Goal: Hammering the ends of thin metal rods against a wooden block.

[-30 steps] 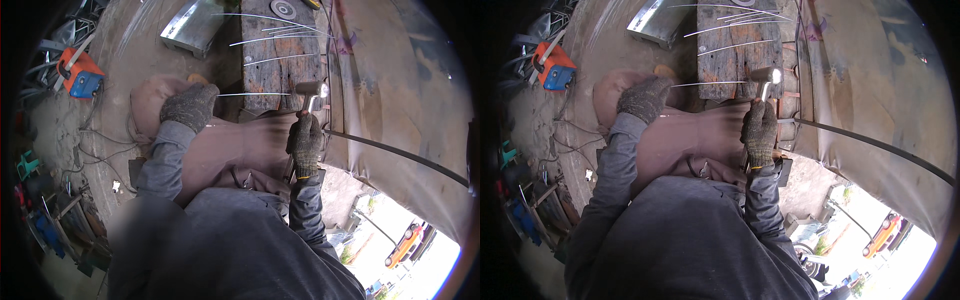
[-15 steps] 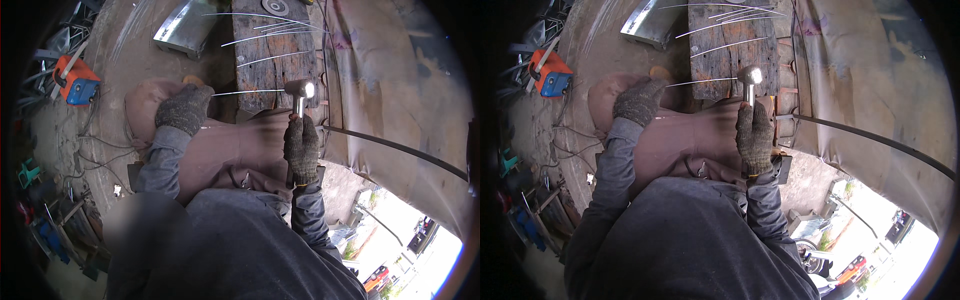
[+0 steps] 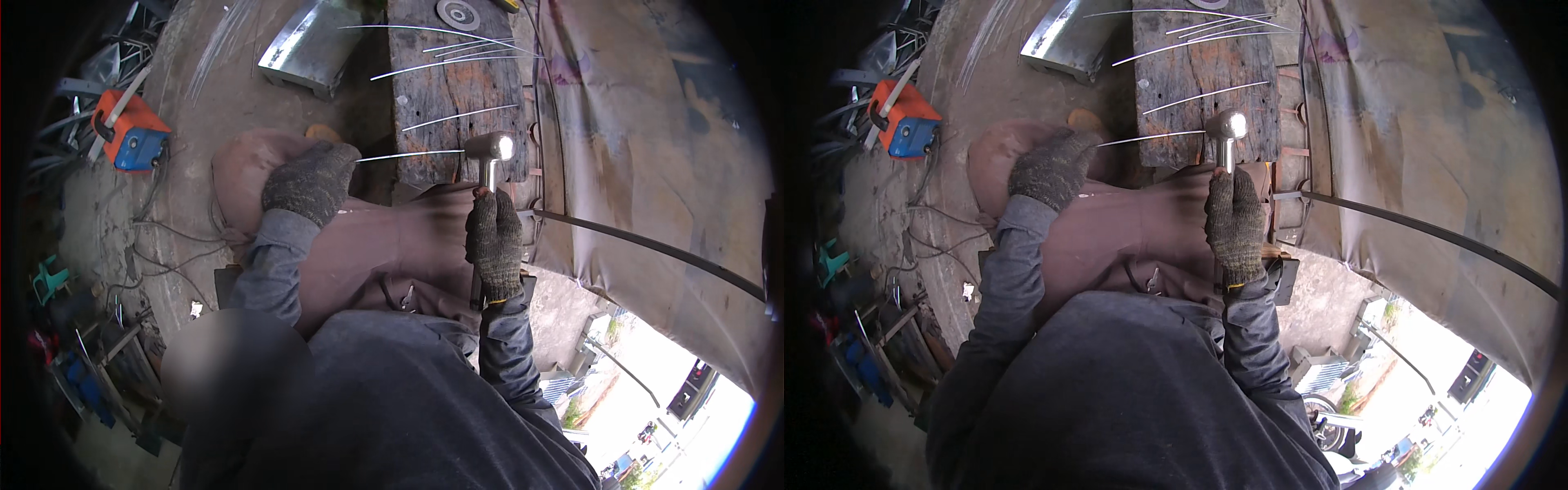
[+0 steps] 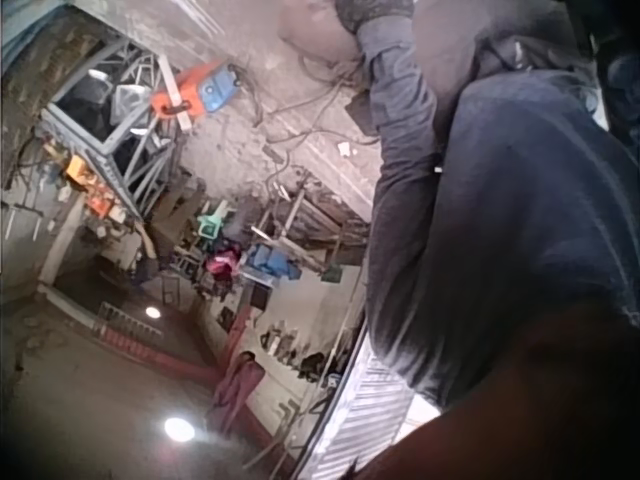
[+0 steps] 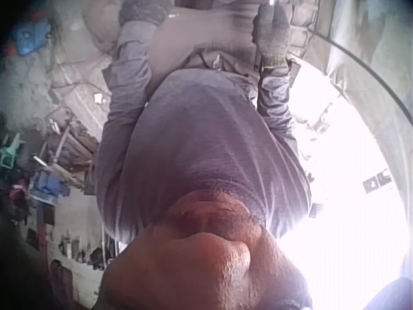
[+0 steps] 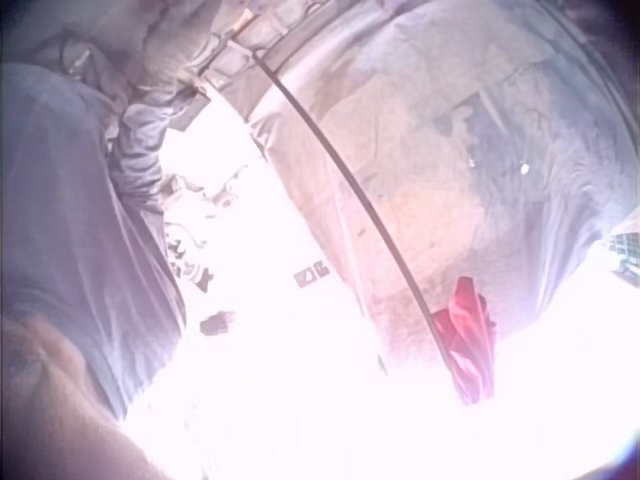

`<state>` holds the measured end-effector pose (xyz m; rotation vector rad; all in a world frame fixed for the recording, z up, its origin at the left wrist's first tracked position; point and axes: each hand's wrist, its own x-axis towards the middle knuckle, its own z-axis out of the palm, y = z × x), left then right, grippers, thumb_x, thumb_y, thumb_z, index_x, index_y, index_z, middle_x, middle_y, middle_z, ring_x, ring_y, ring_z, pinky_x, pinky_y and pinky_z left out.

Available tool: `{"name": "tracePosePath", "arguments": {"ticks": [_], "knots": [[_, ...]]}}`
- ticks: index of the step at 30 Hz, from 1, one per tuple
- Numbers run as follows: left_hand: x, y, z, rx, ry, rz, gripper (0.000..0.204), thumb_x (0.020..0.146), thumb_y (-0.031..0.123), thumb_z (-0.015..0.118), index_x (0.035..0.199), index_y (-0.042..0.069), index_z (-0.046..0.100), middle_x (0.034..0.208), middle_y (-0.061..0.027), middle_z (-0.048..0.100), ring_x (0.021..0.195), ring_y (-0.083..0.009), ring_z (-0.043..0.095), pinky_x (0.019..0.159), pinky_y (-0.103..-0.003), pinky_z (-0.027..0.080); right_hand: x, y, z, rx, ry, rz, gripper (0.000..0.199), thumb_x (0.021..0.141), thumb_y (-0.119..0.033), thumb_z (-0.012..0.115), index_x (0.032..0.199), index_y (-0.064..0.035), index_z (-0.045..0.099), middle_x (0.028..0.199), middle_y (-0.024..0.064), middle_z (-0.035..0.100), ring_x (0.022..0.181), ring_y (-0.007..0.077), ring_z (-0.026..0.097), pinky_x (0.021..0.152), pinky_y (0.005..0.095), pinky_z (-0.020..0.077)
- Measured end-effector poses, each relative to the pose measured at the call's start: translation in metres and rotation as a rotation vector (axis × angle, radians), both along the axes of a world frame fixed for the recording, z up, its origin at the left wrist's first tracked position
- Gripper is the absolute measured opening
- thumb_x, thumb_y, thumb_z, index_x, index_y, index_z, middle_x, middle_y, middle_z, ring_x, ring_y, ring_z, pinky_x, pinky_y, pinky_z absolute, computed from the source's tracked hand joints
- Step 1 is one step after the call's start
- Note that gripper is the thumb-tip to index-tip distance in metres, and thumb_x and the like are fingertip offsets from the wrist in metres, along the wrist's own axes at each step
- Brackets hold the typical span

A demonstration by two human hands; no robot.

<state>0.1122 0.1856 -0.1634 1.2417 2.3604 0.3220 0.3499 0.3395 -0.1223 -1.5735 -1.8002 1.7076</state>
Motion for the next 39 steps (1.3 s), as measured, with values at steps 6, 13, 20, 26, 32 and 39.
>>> {"name": "tracePosePath", "arguments": {"ticks": [6,13,20,26,32,39], "knots": [[0.006,0.001,-0.002,0.167,-0.144,0.0,0.03,0.101,0.033,0.054,0.125,0.018,0.065,0.121,-0.0097,0.069,0.112,-0.0313,0.065,0.094,-0.044,0.051,0.012,-0.006,-0.013,0.022,0.081,-0.098,0.025,0.107,-0.036,0.053,0.103,-0.0124,0.059,0.06,-0.0068,0.048,0.044,0.0031,0.044,0.036,0.0245,0.0341],[0.013,0.014,-0.012,0.108,-0.183,-0.03,0.031,0.103,0.037,0.052,0.127,0.021,0.064,0.122,-0.0093,0.068,0.11,-0.0329,0.065,0.094,-0.045,0.051,0.01,-0.002,-0.006,-0.08,0.024,-0.099,0.028,0.106,-0.038,0.053,0.106,-0.0108,0.06,0.062,-0.0054,0.048,0.044,0.0043,0.044,0.037,0.0239,0.0351],[0.019,0.014,-0.012,0.105,-0.189,-0.03,0.031,0.102,0.039,0.052,0.125,0.022,0.065,0.12,-0.009,0.069,0.107,-0.0342,0.066,0.091,-0.046,0.052,0.0,-0.014,-0.009,-0.013,0.125,-0.117,0.022,0.106,-0.03,0.057,0.11,-0.0106,0.064,0.063,-0.0043,0.053,0.046,0.0036,0.047,0.038,0.0232,0.0369],[0.017,0.016,-0.008,0.12,-0.185,-0.028,0.029,0.102,0.038,0.052,0.123,0.024,0.066,0.118,-0.0083,0.07,0.104,-0.0345,0.067,0.089,-0.047,0.053,-0.01,-0.011,-0.002,-0.051,0.074,0.009,0.021,0.105,-0.03,0.058,0.114,-0.0129,0.066,0.064,-0.0056,0.054,0.047,0.0026,0.047,0.04,0.0221,0.037],[0.016,0.014,-0.015,0.078,-0.178,-0.028,0.028,0.102,0.037,0.051,0.123,0.024,0.065,0.117,-0.0099,0.07,0.104,-0.0358,0.066,0.087,-0.05,0.052,-0.009,-0.008,0.0,-0.094,0.037,0.021,0.027,0.106,-0.036,0.053,0.114,-0.0122,0.063,0.063,-0.0054,0.051,0.045,0.0036,0.045,0.039,0.023,0.0368],[0.011,0.018,-0.013,-0.028,-0.264,-0.028,0.028,0.102,0.029,0.051,0.127,0.02,0.059,0.111,-0.0133,0.069,0.101,-0.0383,0.066,0.083,-0.05,0.051,0.013,-0.009,-0.019,-0.047,0.047,-0.118,0.031,0.108,-0.04,0.049,0.117,-0.0122,0.06,0.062,-0.006,0.047,0.043,0.0049,0.043,0.037,0.0241,0.0356]]}}
